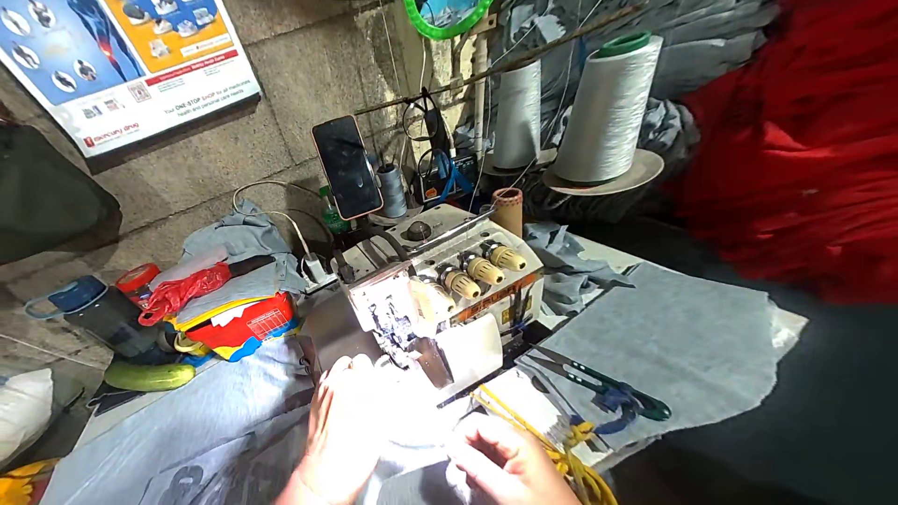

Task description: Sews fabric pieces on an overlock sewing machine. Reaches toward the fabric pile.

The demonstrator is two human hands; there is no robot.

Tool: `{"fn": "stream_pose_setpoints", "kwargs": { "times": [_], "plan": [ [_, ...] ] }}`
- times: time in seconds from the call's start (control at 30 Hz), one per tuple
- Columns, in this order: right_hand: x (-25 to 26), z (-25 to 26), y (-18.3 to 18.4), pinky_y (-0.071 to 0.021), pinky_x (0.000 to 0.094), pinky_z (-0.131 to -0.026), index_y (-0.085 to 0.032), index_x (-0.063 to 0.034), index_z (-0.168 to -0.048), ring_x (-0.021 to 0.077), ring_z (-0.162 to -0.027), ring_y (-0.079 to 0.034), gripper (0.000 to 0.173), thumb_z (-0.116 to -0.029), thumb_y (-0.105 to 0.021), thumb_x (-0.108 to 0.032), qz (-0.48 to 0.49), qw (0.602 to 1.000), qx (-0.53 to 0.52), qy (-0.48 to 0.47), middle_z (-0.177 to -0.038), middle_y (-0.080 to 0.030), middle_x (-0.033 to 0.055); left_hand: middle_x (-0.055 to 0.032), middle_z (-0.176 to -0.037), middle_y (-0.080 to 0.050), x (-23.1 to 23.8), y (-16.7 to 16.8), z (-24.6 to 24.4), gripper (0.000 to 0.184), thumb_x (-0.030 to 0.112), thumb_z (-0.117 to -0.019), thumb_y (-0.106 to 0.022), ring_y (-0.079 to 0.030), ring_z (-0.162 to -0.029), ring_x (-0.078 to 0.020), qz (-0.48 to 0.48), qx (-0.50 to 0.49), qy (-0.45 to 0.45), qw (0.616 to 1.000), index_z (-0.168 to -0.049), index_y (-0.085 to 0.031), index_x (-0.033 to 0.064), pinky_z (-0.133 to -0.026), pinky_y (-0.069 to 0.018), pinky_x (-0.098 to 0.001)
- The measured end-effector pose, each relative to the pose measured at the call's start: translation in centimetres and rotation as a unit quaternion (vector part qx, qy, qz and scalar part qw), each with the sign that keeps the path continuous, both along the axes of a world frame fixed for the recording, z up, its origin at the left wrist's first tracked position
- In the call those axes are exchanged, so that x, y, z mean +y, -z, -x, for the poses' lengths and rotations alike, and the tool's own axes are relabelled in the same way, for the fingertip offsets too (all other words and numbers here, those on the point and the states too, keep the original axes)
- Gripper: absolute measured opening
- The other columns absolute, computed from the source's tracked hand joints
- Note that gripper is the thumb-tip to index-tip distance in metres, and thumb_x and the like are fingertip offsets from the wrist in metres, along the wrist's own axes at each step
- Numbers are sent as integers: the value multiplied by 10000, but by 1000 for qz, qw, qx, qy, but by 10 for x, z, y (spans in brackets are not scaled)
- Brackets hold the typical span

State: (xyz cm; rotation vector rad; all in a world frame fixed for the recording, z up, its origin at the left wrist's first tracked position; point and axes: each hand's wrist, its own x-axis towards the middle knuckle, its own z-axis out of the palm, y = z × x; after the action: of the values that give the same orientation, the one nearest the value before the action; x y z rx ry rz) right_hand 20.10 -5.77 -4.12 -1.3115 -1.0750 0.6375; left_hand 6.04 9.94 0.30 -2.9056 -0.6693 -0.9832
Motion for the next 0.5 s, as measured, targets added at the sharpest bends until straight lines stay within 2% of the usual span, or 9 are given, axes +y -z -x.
{"fn": "stream_pose_setpoints", "kwargs": {
  "times": [0.13, 0.23, 0.3, 0.33, 0.4, 0.43, 0.47, 0.5],
  "plan": [
    [20, -4, 1, -492, 150, -573, -651, -72, -811, -34, -608, -569, 139, -932, -598, -114, -30, 999, -12, 33, -699, -599, -62, -81, -858, -733, 9, -4, -12, 134, 100, -898, -644, -720, -791, -214, 107, -48, -53, 992, -902, -770, 55, -735, -594, -416],
    [29, -8, 4, -503, 152, -565, -650, -113, -798, -37, -605, -580, 171, -944, -580, -169, -33, 998, -25, 44, -694, -604, -83, -84, -831, -703, 14, -4, -13, 131, 93, -897, -636, -709, -822, -241, 92, -29, -62, 993, -858, -750, 43, -766, -585, -447],
    [28, -8, 4, -491, 146, -557, -630, -114, -776, -39, -596, -567, 186, -947, -577, -164, -41, 998, -34, 45, -678, -585, -81, -64, -844, -715, 4, -2, -7, 192, 233, -884, -643, -705, -867, -253, 3, -42, -55, 998, -833, -758, 88, -777, -574, -450],
    [28, -9, 4, -479, 143, -551, -624, -110, -766, -40, -589, -556, 193, -945, -579, -165, -46, 997, -38, 46, -671, -575, -79, -76, -881, -730, -4, 1, -3, 293, 366, -870, -647, -703, -910, -276, -39, -58, -45, 997, -833, -767, 102, -799, -562, -465],
    [28, -9, 5, -460, 129, -544, -623, -118, -759, -55, -582, -537, 200, -946, -581, -174, -53, 997, -40, 48, -669, -568, -86, -114, -1008, -767, -26, 9, 2, 616, 710, -844, -579, -703, -1024, -314, -97, -55, -10, 994, -915, -794, 137, -904, -526, -498],
    [28, -8, 4, -467, 121, -546, -618, -129, -758, -62, -582, -541, 193, -941, -578, -175, -52, 997, -40, 48, -666, -567, -95, -129, -1074, -762, -34, 15, 1, 691, 775, -831, -545, -697, -1057, -323, -121, -44, 4, 992, -990, -792, 149, -940, -510, -508],
    [28, -8, 2, -473, 121, -547, -613, -137, -754, -62, -583, -548, 188, -935, -574, -172, -50, 997, -38, 49, -664, -566, -99, -135, -1105, -759, -39, 22, 0, 621, 698, -851, -578, -702, -1062, -324, -140, -36, 13, 989, -1043, -788, 146, -954, -510, -518],
    [28, -7, -1, -478, 125, -545, -616, -141, -753, -60, -581, -552, 183, -929, -573, -170, -48, 997, -36, 52, -659, -567, -103, -135, -1110, -762, -41, 28, -2, 442, 498, -872, -628, -718, -1059, -319, -151, -38, 16, 988, -1059, -790, 131, -948, -532, -514]
  ]
}}
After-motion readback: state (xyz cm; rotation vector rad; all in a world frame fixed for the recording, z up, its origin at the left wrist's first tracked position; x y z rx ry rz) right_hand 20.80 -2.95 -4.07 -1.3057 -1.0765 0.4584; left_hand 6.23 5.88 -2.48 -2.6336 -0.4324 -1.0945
